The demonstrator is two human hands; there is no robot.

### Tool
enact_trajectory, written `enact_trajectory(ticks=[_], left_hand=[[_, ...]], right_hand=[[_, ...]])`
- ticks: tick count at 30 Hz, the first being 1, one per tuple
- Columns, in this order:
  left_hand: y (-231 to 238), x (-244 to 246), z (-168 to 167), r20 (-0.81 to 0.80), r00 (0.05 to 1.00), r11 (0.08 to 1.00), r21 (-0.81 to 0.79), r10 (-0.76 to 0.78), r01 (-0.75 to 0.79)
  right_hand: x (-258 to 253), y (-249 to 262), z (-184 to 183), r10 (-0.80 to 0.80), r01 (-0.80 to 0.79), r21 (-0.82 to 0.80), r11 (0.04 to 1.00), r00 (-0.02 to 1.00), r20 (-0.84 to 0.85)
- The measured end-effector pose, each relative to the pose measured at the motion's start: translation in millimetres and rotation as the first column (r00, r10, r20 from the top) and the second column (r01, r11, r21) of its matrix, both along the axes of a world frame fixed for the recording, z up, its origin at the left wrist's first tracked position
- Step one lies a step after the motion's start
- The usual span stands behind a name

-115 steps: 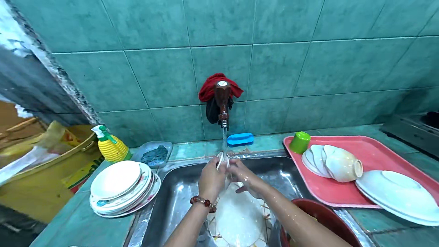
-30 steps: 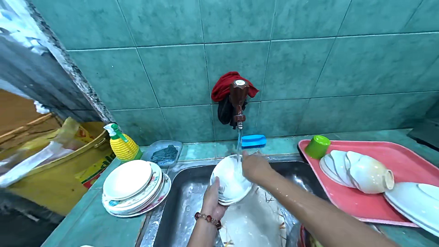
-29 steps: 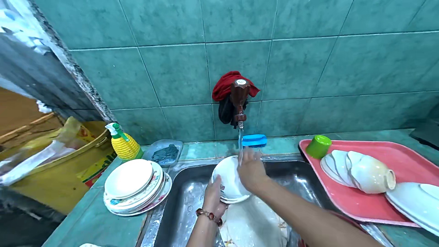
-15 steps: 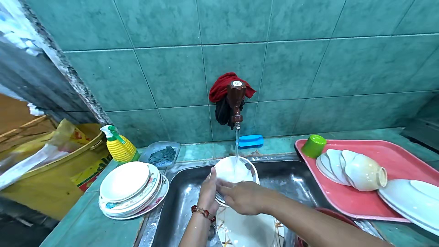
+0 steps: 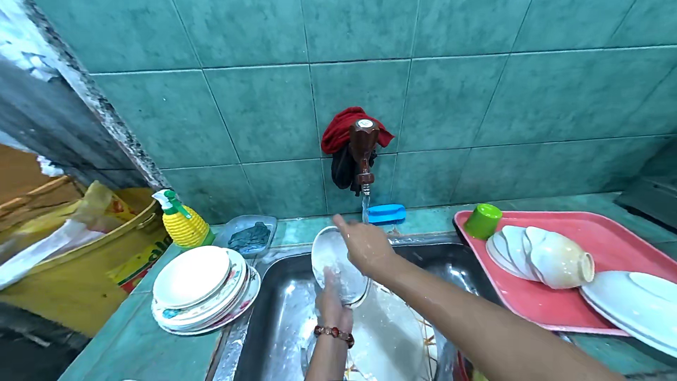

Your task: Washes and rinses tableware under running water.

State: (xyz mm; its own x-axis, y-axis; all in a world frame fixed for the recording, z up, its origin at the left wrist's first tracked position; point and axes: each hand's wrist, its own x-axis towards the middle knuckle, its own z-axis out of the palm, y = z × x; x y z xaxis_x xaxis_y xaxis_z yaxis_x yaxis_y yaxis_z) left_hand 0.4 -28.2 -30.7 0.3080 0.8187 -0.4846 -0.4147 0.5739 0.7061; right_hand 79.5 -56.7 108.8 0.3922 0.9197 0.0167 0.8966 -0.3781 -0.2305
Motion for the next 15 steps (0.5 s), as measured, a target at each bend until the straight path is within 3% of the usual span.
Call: enact_trajectory(ticks=[4, 7, 11, 15], left_hand=[[-6, 5, 1, 0.179, 0.957, 0.966, -0.079, -0.228, 0.245], [-8, 3, 6, 0.250, 0.947, 0.970, -0.083, -0.200, 0.227], [-1, -2, 12, 0.160, 0.973, 0.979, -0.092, -0.166, 0.182], [8, -11, 2, -0.010, 0.992, 0.992, -0.023, -0.126, 0.126]], right_hand=[[-5, -1, 7, 0.132, -0.149, 0.058, 0.987, 0.964, 0.230], [5, -9, 13, 0.013, -0.023, 0.080, 0.997, 0.992, 0.122], [19, -16, 9, -0.151, 0.150, -0.018, 0.988, 0.988, -0.029], [17, -14, 3, -0.085, 0.092, -0.062, 0.994, 0.990, 0.110]])
